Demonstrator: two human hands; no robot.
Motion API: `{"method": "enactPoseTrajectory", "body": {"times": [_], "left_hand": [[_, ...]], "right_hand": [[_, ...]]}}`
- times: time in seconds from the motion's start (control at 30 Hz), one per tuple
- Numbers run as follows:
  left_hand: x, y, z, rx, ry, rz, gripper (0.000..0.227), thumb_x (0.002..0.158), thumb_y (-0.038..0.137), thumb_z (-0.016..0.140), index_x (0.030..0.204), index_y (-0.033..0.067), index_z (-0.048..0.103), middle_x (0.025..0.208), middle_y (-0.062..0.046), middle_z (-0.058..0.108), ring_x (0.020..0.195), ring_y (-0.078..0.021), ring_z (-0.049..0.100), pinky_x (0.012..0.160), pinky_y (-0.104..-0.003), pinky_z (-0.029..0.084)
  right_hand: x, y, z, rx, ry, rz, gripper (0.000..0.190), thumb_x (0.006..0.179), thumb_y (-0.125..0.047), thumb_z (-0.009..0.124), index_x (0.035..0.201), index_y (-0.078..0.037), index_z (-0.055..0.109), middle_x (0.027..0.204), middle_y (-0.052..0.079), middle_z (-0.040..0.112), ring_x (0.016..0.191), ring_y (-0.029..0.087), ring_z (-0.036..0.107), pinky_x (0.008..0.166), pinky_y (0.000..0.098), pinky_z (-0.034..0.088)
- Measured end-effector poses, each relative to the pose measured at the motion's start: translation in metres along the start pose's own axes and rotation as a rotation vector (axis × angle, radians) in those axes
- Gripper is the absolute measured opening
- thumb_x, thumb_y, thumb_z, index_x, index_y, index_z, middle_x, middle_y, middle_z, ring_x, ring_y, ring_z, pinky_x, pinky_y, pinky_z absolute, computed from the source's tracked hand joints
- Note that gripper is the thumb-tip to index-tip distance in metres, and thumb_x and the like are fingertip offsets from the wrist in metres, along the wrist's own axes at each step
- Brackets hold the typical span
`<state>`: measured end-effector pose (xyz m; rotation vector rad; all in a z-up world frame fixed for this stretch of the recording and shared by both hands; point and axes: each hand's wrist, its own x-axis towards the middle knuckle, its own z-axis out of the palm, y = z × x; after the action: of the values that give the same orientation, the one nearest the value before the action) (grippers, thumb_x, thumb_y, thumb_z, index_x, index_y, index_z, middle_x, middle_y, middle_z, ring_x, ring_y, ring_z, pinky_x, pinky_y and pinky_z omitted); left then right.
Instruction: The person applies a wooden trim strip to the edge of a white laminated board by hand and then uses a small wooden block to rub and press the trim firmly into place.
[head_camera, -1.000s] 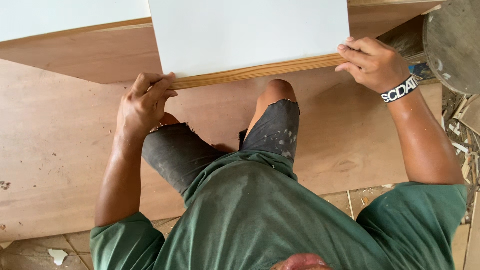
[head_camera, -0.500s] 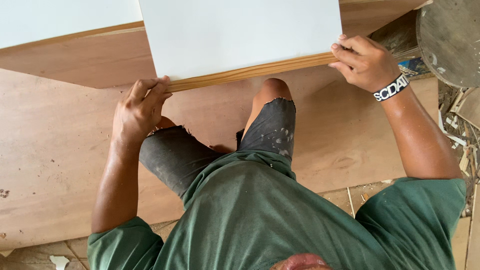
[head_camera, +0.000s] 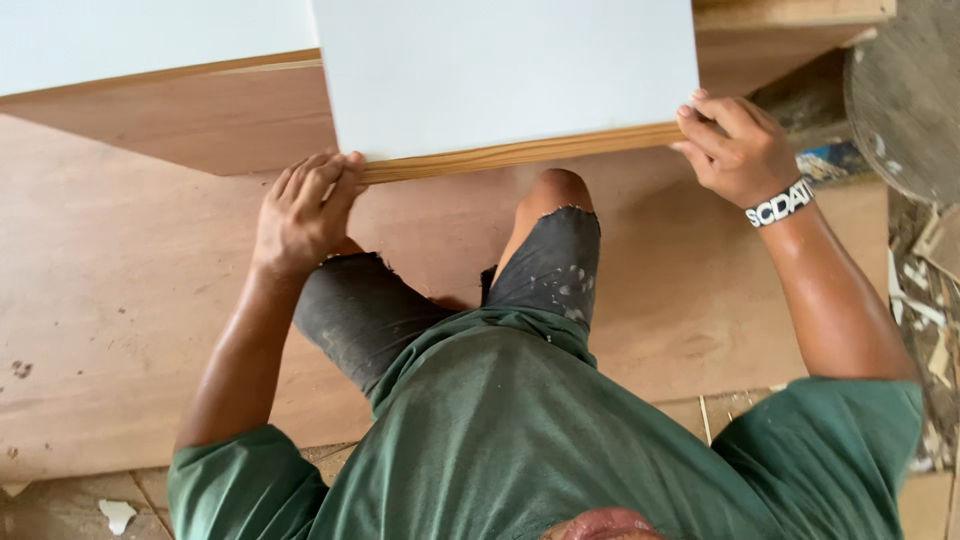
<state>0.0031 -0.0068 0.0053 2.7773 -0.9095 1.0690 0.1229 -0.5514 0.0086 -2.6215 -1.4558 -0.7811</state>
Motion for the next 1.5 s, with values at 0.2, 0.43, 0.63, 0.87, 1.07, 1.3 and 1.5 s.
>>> {"method": "enactPoseTrajectory", "body": {"times": [0.2, 0.43, 0.63, 0.87, 1.07, 1.3, 1.5], "left_hand": [[0.011, 0.005, -0.011, -0.001, -0.080, -0.004, 0.045, 0.103, 0.043, 0.076, 0.124, 0.0037, 0.072, 0.119, -0.012, 0.062, 0.120, -0.0293, 0.064, 0.097, -0.046, 0.056], [-0.004, 0.013, 0.003, 0.201, -0.080, 0.046, 0.047, 0.103, 0.005, 0.080, 0.142, -0.0024, 0.054, 0.113, -0.014, 0.061, 0.097, -0.0245, 0.066, 0.076, -0.037, 0.057], [-0.015, 0.003, 0.030, 0.368, 0.136, 0.163, 0.024, 0.099, -0.004, 0.071, 0.122, -0.0011, 0.069, 0.097, -0.008, 0.062, 0.080, -0.0157, 0.064, 0.066, -0.030, 0.055], [-0.001, 0.013, 0.014, 0.296, 0.094, 0.078, 0.030, 0.112, 0.028, 0.057, 0.121, 0.0013, 0.067, 0.101, -0.012, 0.065, 0.078, -0.0199, 0.063, 0.067, -0.034, 0.052], [-0.002, 0.023, 0.018, 0.270, 0.041, 0.001, 0.072, 0.108, 0.076, 0.062, 0.144, 0.0142, 0.057, 0.148, -0.019, 0.047, 0.127, -0.0322, 0.062, 0.094, -0.049, 0.063], [0.044, 0.077, 0.063, 0.008, -0.193, -0.056, 0.076, 0.109, 0.043, 0.071, 0.159, 0.0042, 0.029, 0.134, -0.012, 0.065, 0.116, -0.0247, 0.065, 0.110, -0.038, 0.056], [0.063, 0.088, 0.060, 0.179, 0.076, 0.034, 0.029, 0.108, 0.013, 0.068, 0.132, -0.0037, 0.062, 0.111, -0.014, 0.071, 0.094, -0.0230, 0.070, 0.085, -0.037, 0.062]], "right_hand": [[-0.005, 0.002, 0.005, 0.000, -0.013, 0.029, 0.039, 0.089, -0.006, 0.095, 0.123, -0.003, 0.077, 0.121, 0.016, 0.073, 0.111, 0.030, 0.074, 0.096, 0.0422, 0.063], [-0.007, -0.001, 0.010, -0.095, 0.022, 0.022, 0.028, 0.091, -0.011, 0.092, 0.115, -0.005, 0.078, 0.123, 0.013, 0.072, 0.104, 0.026, 0.073, 0.094, 0.0381, 0.063], [-0.012, -0.006, 0.018, -0.090, 0.055, 0.036, 0.036, 0.089, -0.005, 0.088, 0.123, -0.002, 0.076, 0.122, 0.018, 0.069, 0.100, 0.032, 0.072, 0.087, 0.0433, 0.061], [-0.010, -0.015, 0.017, -0.081, 0.100, 0.057, 0.044, 0.089, 0.004, 0.089, 0.130, 0.002, 0.073, 0.123, 0.021, 0.068, 0.099, 0.035, 0.070, 0.087, 0.0466, 0.061], [-0.007, -0.027, 0.015, -0.033, 0.147, 0.146, 0.035, 0.090, 0.007, 0.090, 0.122, 0.003, 0.078, 0.127, 0.021, 0.070, 0.109, 0.037, 0.070, 0.093, 0.0501, 0.057], [0.000, -0.033, 0.009, -0.077, 0.101, 0.221, 0.030, 0.087, 0.000, 0.088, 0.115, 0.000, 0.079, 0.126, 0.016, 0.071, 0.116, 0.033, 0.066, 0.096, 0.0462, 0.054], [0.028, -0.067, 0.011, -0.218, 0.010, 0.245, 0.065, 0.100, -0.042, 0.087, 0.148, -0.007, 0.061, 0.140, 0.016, 0.063, 0.113, 0.031, 0.066, 0.088, 0.0436, 0.054]]}}
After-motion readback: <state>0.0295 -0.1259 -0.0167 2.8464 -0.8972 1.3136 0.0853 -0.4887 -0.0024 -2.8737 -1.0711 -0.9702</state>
